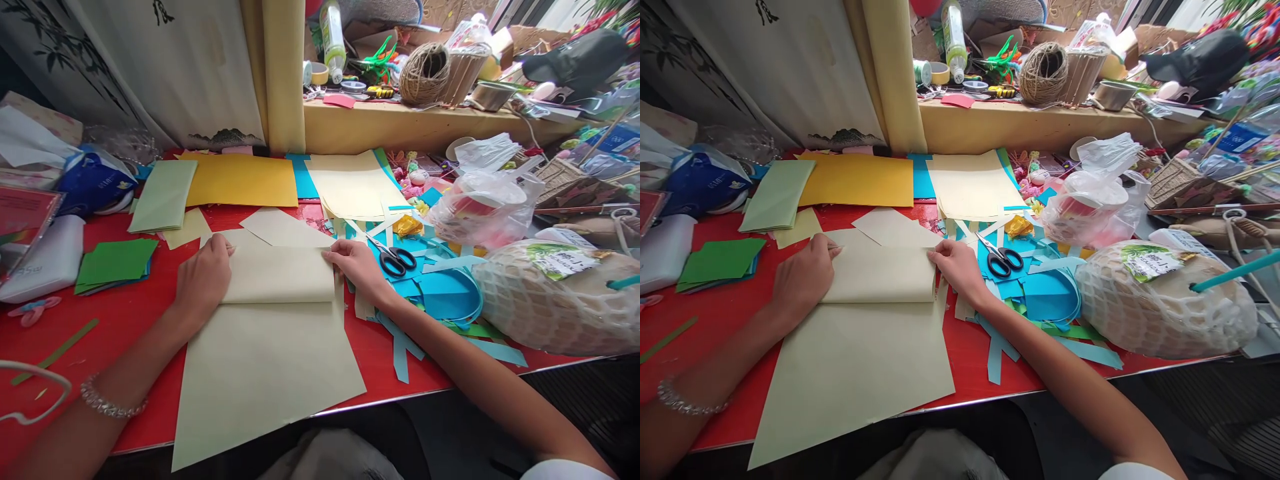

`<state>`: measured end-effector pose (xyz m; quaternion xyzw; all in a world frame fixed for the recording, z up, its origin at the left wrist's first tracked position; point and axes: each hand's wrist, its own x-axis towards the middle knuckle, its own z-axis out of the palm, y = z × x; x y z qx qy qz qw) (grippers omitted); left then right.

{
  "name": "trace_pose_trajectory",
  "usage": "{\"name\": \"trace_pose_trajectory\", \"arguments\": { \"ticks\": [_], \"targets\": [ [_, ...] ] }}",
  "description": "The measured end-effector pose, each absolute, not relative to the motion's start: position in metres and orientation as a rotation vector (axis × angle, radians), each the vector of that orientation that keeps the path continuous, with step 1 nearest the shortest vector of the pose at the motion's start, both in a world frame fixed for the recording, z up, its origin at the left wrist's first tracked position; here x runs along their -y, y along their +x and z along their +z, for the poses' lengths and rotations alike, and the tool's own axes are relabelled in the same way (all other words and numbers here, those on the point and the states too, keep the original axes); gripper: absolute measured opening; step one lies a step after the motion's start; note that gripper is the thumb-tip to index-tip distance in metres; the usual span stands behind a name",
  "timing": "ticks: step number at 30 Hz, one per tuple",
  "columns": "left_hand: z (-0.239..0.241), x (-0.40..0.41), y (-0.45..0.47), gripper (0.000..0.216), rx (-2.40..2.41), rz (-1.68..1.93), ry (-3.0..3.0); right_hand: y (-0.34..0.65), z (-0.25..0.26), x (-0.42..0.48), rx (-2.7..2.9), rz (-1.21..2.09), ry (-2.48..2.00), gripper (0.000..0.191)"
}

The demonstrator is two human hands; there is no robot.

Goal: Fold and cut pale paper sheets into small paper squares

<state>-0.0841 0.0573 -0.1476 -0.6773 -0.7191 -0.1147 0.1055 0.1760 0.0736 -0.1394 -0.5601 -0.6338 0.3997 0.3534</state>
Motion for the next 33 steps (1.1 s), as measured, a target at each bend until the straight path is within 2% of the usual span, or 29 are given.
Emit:
{"name": "trace_pose_trajectory", "arguments": {
  "ticks": [5, 12, 15, 19, 23, 26, 29, 33],
  "targets": [
    [-0.149, -0.056, -0.079, 0.031, 2.027, -0.233, -2.011, 0.175, -0.136, -0.073, 1.807, 0.851, -1.496, 0.018],
    [-0.152, -0.06, -0.08, 0.028, 1.926, -0.242, -2.029, 0.172, -0.138, -0.073, 2.016, 0.626, -1.57, 0.015],
    [-0.154, -0.061, -0.081, 0.029, 1.916, -0.256, -2.054, 0.172, -0.129, -0.072, 2.094, 0.388, -1.623, 0.014],
    [-0.157, -0.062, -0.082, 0.033, 1.922, -0.31, -2.057, 0.159, -0.094, -0.051, 2.169, -0.047, -1.28, 0.03],
    [-0.158, -0.061, -0.082, 0.036, 1.978, -0.389, -2.059, 0.119, -0.072, -0.006, 2.527, -0.132, -0.772, 0.033],
    [-0.159, -0.061, -0.082, 0.037, 2.009, -0.428, -2.046, 0.085, -0.09, 0.022, 2.74, -0.228, -0.562, 0.048],
    [-0.16, -0.062, -0.082, 0.037, 1.996, -0.448, -2.05, 0.061, -0.122, 0.028, 2.767, -0.302, -0.633, 0.069],
    [-0.161, -0.062, -0.083, 0.038, 1.977, -0.442, -2.051, 0.05, -0.146, 0.02, 2.735, -0.23, -0.711, 0.072]
  ]
}}
